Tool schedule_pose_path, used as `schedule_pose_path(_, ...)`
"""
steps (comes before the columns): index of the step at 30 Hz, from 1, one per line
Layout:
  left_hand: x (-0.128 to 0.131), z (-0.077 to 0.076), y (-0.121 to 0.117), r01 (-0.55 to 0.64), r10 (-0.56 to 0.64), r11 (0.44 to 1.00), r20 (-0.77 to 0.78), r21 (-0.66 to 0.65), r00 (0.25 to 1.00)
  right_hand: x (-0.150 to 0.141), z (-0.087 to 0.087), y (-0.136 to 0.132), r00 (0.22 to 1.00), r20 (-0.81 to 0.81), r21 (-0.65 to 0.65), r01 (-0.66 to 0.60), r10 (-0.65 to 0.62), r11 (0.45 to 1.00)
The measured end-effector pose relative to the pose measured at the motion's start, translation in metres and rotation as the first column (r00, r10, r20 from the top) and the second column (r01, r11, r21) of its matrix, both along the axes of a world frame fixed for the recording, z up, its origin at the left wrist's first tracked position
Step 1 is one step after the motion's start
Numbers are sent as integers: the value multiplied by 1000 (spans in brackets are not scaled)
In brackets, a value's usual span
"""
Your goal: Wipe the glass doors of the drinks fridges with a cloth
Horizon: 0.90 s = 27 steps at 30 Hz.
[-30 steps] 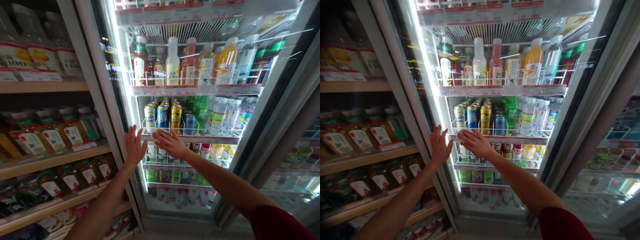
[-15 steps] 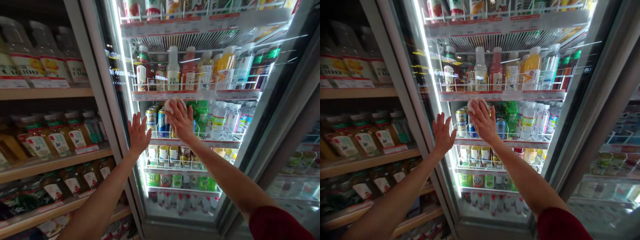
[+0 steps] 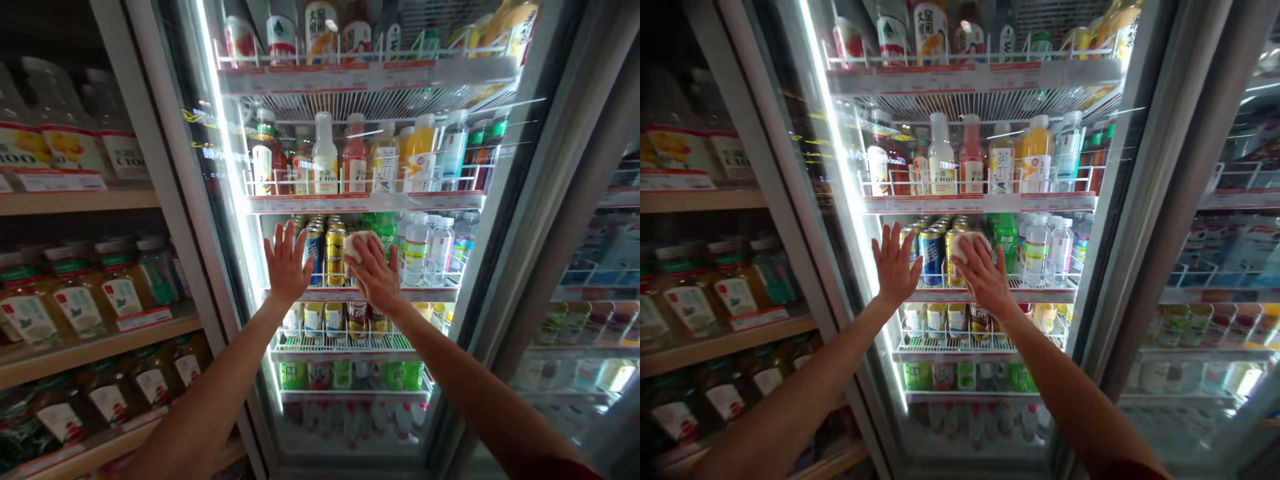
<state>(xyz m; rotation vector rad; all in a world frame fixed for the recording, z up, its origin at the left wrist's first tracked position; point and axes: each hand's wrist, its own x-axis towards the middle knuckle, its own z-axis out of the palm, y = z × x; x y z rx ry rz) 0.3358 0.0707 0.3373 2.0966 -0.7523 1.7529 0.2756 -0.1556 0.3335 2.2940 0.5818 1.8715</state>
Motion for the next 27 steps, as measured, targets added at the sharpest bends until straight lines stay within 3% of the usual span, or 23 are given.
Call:
schedule_pose_path(2,1,-1,0,-7,8,1000,10,-2,1000,-2,0,-28,997,56,118,41,-47,992)
schedule_pose_path(4,1,-1,0,-12,12,1000,13,-3,1000,-3,2,-53,977,160,362,72,-138,930)
schedule_pose_path(6,2,0,-1,-5,5,1000,20,-11,1000,-3,2,-63,950,233,525,56,-207,849)
schedule_pose_path(7,2,0,-1,2,-1,1000,26,-16,1000,-4,0,-60,947,242,546,45,-209,836)
schedule_pose_path(8,2,0,-1,9,-9,1000,33,-21,999,-4,-3,-54,956,230,513,40,-182,857)
schedule_pose_path(10,3,-1,-1,17,-16,1000,39,-24,999,-5,-10,-39,986,143,310,39,-87,950)
schedule_pose_path(12,3,-1,-1,15,-15,1000,40,-20,999,-6,-10,-36,997,64,144,37,-46,989)
schedule_pose_path(14,3,-1,-1,19,-18,1000,47,-12,999,-6,-4,-50,990,114,226,55,-82,973)
schedule_pose_path(16,3,0,-1,21,-21,1000,56,-5,998,-4,5,-69,958,224,469,56,-180,882)
schedule_pose_path(18,3,0,-1,14,-14,1000,63,0,998,-3,10,-75,928,282,594,30,-243,804)
schedule_pose_path(19,3,0,-1,10,-10,1000,67,2,998,-2,9,-70,930,284,585,26,-235,810)
schedule_pose_path(22,2,0,-2,21,-21,1000,75,3,997,-2,3,-44,983,159,322,39,-95,946)
schedule_pose_path(24,2,0,-3,37,-37,999,80,-2,996,-3,1,-36,994,96,228,31,-54,973)
schedule_pose_path(27,2,0,-3,33,-33,999,89,1,995,-5,8,-45,971,209,418,16,-113,908)
